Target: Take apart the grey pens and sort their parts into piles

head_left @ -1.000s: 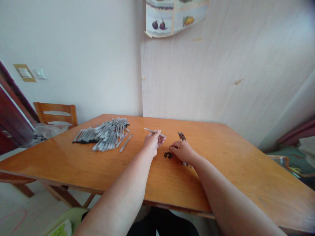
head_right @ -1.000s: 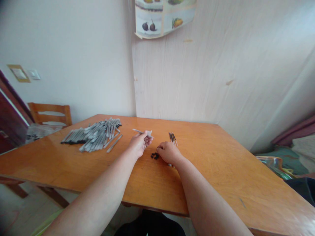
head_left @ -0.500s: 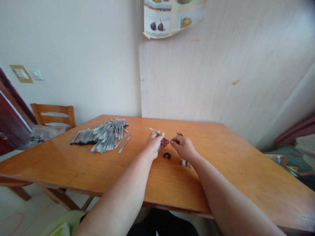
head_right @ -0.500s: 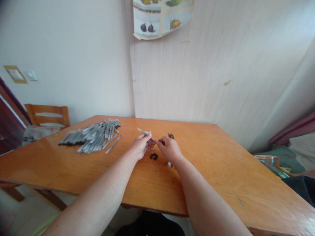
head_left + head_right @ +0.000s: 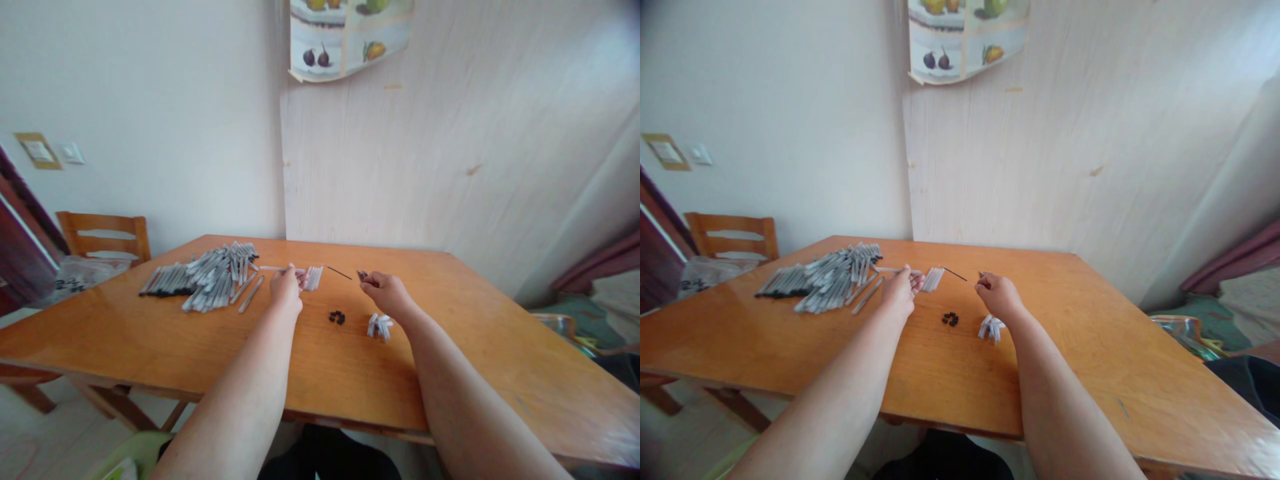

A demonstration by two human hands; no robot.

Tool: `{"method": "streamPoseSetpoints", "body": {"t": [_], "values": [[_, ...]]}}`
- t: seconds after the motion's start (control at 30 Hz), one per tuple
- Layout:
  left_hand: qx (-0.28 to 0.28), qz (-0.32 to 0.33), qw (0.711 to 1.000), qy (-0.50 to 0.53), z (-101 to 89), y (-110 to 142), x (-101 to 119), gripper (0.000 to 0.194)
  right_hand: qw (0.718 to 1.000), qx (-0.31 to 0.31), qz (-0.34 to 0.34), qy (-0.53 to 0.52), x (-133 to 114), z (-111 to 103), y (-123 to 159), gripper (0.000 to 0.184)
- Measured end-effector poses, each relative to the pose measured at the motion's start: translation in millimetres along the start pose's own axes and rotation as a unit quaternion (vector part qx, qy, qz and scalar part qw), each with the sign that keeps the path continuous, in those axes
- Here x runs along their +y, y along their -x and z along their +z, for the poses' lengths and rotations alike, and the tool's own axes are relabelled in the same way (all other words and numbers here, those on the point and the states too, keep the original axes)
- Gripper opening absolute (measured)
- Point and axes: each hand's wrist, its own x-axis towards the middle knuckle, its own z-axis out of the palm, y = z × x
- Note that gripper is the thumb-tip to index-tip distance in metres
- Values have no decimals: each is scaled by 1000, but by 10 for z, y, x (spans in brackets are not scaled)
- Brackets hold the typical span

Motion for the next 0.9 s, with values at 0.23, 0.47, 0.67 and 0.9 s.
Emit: {"method": "streamPoseSetpoints", "body": {"t": [0.23, 0.47, 0.67, 0.9], "values": [[-12, -11, 1000, -23, -12, 1, -27, 15, 983, 62, 160, 72, 173, -95, -53, 28], [-19, 31, 996, -87, -22, -39, -98, 16, 965, 43, 224, 132, 198, -55, -13, 30], [-10, 85, 981, -171, -17, -45, -119, 12, 958, 20, 249, 144, 204, 5, -4, 31], [-18, 130, 975, -182, -27, -98, -165, 12, 958, 9, 251, 141, 196, 12, -1, 31]]}}
